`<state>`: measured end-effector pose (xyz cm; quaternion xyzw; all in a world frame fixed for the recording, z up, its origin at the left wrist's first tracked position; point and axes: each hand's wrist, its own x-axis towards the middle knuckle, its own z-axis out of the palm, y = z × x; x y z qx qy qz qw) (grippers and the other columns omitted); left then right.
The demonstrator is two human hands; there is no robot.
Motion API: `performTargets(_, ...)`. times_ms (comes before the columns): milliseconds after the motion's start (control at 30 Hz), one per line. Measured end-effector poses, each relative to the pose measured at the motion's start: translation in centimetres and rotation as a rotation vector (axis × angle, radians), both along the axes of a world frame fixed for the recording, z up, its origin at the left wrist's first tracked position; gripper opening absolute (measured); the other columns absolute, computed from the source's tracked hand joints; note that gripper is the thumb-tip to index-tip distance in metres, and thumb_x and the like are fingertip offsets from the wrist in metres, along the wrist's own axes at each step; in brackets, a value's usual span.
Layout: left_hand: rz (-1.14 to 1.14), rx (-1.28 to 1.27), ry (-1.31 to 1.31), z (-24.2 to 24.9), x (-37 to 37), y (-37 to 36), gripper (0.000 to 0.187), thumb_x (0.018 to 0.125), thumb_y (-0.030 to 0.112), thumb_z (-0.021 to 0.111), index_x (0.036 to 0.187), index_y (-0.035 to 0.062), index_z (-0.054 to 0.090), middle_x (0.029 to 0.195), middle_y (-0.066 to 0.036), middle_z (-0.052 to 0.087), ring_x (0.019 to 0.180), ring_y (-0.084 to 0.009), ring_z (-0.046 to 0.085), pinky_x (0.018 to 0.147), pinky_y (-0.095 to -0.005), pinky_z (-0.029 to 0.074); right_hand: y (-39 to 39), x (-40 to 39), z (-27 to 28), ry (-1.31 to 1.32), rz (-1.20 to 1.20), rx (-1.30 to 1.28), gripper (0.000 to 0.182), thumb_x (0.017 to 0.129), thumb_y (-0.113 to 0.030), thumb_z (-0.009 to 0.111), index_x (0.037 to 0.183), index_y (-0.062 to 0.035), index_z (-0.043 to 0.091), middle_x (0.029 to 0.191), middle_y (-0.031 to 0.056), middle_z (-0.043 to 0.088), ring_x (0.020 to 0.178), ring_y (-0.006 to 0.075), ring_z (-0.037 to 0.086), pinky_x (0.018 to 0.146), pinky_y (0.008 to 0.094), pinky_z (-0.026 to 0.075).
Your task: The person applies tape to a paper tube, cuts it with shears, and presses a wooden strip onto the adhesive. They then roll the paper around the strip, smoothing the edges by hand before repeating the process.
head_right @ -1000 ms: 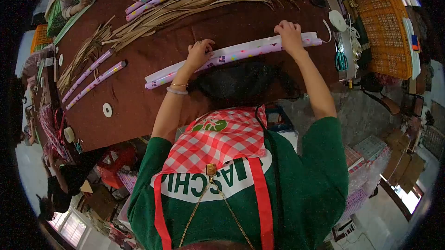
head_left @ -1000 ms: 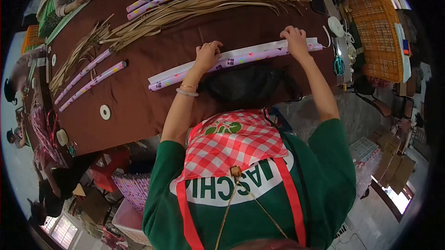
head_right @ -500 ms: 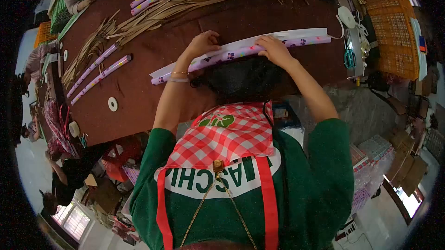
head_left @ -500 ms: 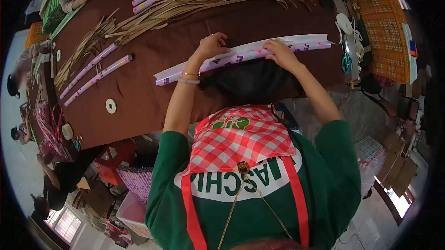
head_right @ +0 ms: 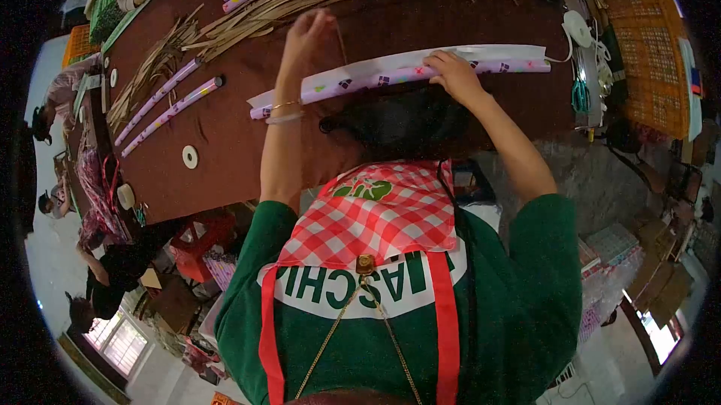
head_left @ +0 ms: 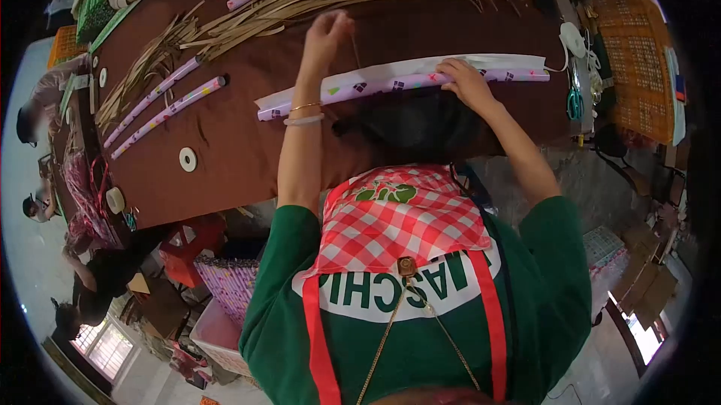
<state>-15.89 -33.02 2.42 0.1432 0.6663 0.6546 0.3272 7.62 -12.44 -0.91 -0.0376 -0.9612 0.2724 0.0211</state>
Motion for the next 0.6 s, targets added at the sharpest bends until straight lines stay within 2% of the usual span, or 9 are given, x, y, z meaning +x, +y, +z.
performTargets(33,0.092,0.047,0.247,1.7,-0.7,-0.2,0.028,0.082,0.023,0.06,0.096,-0.0014,0.057,0.084,-0.005,0.061,0.076,-0.0109,0.055,0.068,-0.0236,0.044,-0.1,0.1,0.2,-0.003,0.004,-0.002,0.035,0.071,-0.012,0.064,0.103,-0.0058,0.053,0.105,0.0083,0.052,0.097,0.0307,0.049,0.08,0.0407,0.041)
performTargets(133,-0.124,-0.224,0.523,5.4,0.4,-2.3,0.021,0.078,0.018,0.063,0.092,0.0029,0.06,0.081,-0.006,0.06,0.072,-0.0151,0.056,0.067,-0.0249,0.045,0.0,-0.6,1.0,-0.032,0.011,-0.03,0.035,0.071,-0.012,0.064,0.103,-0.0058,0.053,0.104,0.0084,0.052,0.097,0.0306,0.048,0.08,0.0402,0.041)
performTargets(167,-0.233,-0.251,0.665,4.6,1.5,-3.2,0.022,0.073,0.016,0.066,0.091,0.0056,0.061,0.085,-0.009,0.06,0.078,-0.0222,0.058,0.069,-0.0298,0.046,0.0,-0.6,0.9,-0.055,0.009,-0.023,0.035,0.07,-0.012,0.064,0.103,-0.0057,0.053,0.103,0.0083,0.052,0.097,0.0305,0.048,0.08,0.04,0.041)
performTargets(233,-0.503,-0.575,1.029,3.2,4.2,-5.5,0.03,0.072,0.018,0.066,0.097,0.0041,0.057,0.095,-0.011,0.059,0.09,-0.0249,0.056,0.076,-0.0354,0.045,-0.1,-0.5,1.2,-0.086,0.007,-0.019,0.035,0.07,-0.011,0.064,0.103,-0.0055,0.053,0.103,0.0086,0.051,0.097,0.0301,0.048,0.081,0.0391,0.04)
performTargets(300,-0.516,-0.775,1.153,0.2,6.1,-7.1,0.036,0.068,0.019,0.068,0.099,0.0059,0.055,0.1,-0.011,0.056,0.093,-0.0299,0.054,0.077,-0.0416,0.043,0.1,-0.6,1.1,-0.074,0.013,-0.036,0.035,0.071,-0.011,0.063,0.103,-0.0056,0.053,0.104,0.0089,0.051,0.098,0.0301,0.048,0.081,0.0391,0.04)
performTargets(367,-0.545,-0.795,1.186,-1.7,6.8,-8.2,0.035,0.067,0.016,0.066,0.098,0.0066,0.053,0.099,-0.01,0.055,0.091,-0.0286,0.054,0.075,-0.04,0.045,0.4,-0.5,1.0,-0.078,0.029,-0.06,0.033,0.073,-0.012,0.062,0.104,-0.0055,0.052,0.105,0.0098,0.05,0.099,0.0305,0.047,0.082,0.0387,0.04)
performTargets(467,-0.417,-0.848,1.163,-2.3,7.5,-8.0,0.025,0.071,0.012,0.061,0.092,0.0041,0.051,0.088,-0.011,0.054,0.084,-0.0279,0.055,0.067,-0.0371,0.046,0.3,-0.5,1.5,-0.122,0.014,-0.084,0.032,0.073,-0.011,0.061,0.104,-0.0052,0.052,0.106,0.0104,0.049,0.101,0.031,0.047,0.085,0.037,0.039)
performTargets(600,-0.371,-0.896,1.262,-2.7,8.2,-8.0,0.024,0.069,0.016,0.064,0.084,0.0047,0.049,0.08,-0.01,0.055,0.079,-0.0255,0.057,0.067,-0.0345,0.047,0.3,-0.2,0.7,-0.089,-0.003,-0.036,0.031,0.075,-0.012,0.059,0.104,-0.0049,0.052,0.105,0.0105,0.049,0.1,0.0311,0.047,0.084,0.0372,0.04)
